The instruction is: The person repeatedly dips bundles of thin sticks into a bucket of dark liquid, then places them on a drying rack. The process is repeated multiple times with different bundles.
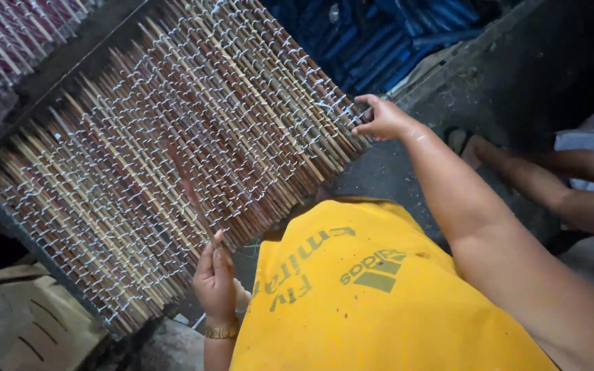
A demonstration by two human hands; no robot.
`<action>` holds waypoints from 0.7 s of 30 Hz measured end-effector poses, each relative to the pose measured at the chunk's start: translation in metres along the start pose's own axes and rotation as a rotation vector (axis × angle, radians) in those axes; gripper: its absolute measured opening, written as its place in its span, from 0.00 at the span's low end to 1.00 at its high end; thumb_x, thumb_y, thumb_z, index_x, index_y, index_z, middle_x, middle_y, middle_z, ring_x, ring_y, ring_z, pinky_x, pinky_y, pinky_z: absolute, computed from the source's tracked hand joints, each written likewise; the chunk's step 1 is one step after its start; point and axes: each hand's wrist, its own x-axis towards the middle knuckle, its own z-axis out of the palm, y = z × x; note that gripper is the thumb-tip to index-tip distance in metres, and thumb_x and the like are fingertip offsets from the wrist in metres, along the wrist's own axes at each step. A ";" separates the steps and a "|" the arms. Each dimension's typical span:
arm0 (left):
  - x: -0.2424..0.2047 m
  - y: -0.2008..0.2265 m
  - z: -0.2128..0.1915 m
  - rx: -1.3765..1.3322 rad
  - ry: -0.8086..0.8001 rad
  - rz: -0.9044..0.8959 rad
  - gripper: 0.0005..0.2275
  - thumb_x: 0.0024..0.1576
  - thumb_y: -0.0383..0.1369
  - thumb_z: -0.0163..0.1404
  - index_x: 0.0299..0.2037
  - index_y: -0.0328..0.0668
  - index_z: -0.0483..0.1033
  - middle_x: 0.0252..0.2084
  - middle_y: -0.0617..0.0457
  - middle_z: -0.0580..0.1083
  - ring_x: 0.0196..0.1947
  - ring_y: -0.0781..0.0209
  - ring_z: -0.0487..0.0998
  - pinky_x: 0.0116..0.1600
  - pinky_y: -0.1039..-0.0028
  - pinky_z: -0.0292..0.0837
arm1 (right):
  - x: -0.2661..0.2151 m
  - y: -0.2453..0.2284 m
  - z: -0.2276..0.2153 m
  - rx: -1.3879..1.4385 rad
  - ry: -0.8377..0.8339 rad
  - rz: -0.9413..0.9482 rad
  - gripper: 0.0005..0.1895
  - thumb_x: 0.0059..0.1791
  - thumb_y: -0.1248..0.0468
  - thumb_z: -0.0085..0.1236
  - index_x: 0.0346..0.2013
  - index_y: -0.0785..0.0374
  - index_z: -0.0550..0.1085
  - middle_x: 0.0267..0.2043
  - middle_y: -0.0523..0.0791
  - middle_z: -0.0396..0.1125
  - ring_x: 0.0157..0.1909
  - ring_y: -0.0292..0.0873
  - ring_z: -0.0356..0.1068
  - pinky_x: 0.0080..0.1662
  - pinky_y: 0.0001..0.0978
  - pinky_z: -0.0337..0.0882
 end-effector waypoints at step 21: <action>-0.014 -0.003 0.014 0.009 0.013 -0.012 0.17 0.68 0.35 0.42 0.65 0.41 0.72 0.26 0.63 0.65 0.24 0.73 0.61 0.28 0.80 0.58 | 0.003 0.036 -0.022 -0.377 0.577 -0.286 0.21 0.56 0.56 0.56 0.64 0.53 0.71 0.50 0.46 0.68 0.44 0.50 0.71 0.34 0.44 0.71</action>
